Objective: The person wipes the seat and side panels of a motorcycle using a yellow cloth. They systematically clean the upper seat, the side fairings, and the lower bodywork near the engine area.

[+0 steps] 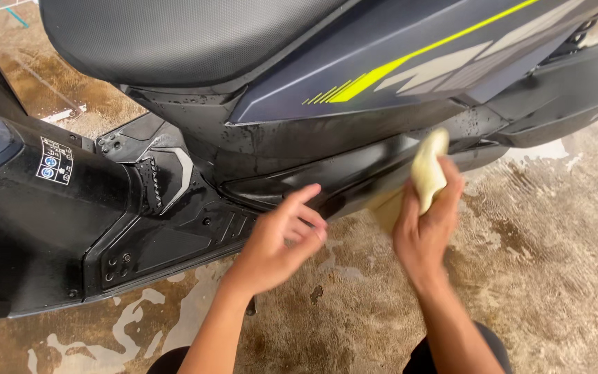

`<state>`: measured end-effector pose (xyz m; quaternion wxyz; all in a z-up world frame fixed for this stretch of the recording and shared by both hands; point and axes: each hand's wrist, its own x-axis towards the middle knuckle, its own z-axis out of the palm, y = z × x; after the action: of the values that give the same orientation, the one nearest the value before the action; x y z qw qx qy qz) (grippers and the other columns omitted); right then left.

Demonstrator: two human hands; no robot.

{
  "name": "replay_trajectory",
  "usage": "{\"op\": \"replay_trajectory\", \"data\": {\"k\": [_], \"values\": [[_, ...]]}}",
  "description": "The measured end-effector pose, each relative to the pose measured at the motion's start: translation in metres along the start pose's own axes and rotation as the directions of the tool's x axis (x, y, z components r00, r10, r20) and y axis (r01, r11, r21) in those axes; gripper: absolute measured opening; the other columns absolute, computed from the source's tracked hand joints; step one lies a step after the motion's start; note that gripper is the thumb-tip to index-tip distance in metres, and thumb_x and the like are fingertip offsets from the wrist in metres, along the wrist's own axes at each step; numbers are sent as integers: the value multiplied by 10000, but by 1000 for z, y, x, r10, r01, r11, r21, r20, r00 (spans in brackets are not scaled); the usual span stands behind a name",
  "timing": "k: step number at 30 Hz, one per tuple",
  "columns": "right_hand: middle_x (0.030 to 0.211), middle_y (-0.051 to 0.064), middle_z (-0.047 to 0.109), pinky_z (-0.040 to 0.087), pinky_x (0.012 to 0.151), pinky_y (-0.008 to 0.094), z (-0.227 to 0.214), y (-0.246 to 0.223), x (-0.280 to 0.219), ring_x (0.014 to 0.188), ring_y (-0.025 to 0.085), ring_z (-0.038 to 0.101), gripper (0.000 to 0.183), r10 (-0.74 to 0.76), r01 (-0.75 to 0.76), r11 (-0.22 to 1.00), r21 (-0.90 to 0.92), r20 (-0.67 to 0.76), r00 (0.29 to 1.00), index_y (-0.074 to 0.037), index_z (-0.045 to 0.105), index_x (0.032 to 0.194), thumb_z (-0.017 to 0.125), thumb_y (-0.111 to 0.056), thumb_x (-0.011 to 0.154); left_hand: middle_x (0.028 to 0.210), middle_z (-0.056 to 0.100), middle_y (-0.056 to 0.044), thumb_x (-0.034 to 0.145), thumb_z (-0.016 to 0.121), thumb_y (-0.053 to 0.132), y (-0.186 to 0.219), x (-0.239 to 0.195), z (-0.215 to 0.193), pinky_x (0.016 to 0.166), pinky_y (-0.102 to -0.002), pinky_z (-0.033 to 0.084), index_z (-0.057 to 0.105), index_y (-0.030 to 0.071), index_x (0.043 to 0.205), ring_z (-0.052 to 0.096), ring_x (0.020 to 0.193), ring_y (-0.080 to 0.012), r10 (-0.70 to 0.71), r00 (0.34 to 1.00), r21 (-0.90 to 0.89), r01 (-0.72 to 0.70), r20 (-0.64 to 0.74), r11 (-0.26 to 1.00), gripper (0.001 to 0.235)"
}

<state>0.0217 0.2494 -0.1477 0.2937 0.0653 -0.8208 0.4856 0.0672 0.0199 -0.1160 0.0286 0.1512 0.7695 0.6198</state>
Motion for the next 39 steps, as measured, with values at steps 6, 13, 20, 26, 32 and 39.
{"op": "replay_trajectory", "data": {"k": [6, 13, 20, 26, 32, 39], "values": [[1209, 303, 517, 572, 624, 435, 39, -11, -3, 853, 369, 641, 823, -188, 260, 865, -429, 202, 961, 0, 361, 1553, 692, -49, 801, 938, 696, -59, 965, 640, 111, -35, 16, -3, 746, -276, 607, 606, 5, 1333, 712, 826, -115, -39, 979, -88, 21, -202, 996, 384], [948, 170, 666, 619, 561, 376, 43, -21, -38, 673, 273, 707, 575, -241, 301, 952, -50, 480, 843, -16, 542, 1422, 679, -75, 867, 890, 661, -29, 1011, 593, 100, -57, 24, -18, 683, -254, 564, 652, 11, 1248, 652, 784, -73, -57, 948, -226, -16, -314, 974, 261], [1153, 313, 583, 585, 444, 384, 54, -14, 7, 640, 339, 675, 779, -46, 174, 866, -469, 273, 961, 135, 385, 1510, 705, -83, 833, 861, 654, -20, 1005, 596, 94, -63, 25, -37, 668, -244, 539, 665, 7, 1185, 603, 737, -68, -42, 922, -209, -43, -386, 977, 212], [1060, 196, 622, 592, 629, 415, 85, -34, -39, 684, 301, 682, 624, -188, 274, 962, -17, 686, 703, 27, 523, 1440, 672, -55, 840, 842, 673, -19, 1005, 584, 83, -63, 24, -38, 619, -245, 497, 664, 8, 1181, 604, 711, -60, -31, 928, -220, -55, -371, 974, 207], [1070, 240, 585, 555, 579, 392, 48, -30, 5, 790, 321, 632, 662, -288, 306, 918, -251, 107, 952, 122, 425, 1484, 616, -1, 861, 855, 707, -11, 938, 636, 62, -57, 15, -41, 625, -240, 547, 695, 33, 1127, 638, 677, -62, 48, 877, 41, -32, -477, 999, 201], [1045, 234, 648, 608, 674, 412, 77, -29, -26, 782, 310, 693, 703, -325, 411, 910, -56, 520, 790, 43, 495, 1459, 664, -77, 787, 1116, 609, -95, 971, 655, 118, -41, 18, -31, 815, -324, 520, 671, 40, 1171, 625, 976, -197, 351, 830, 364, -194, -435, 911, 215]]}}
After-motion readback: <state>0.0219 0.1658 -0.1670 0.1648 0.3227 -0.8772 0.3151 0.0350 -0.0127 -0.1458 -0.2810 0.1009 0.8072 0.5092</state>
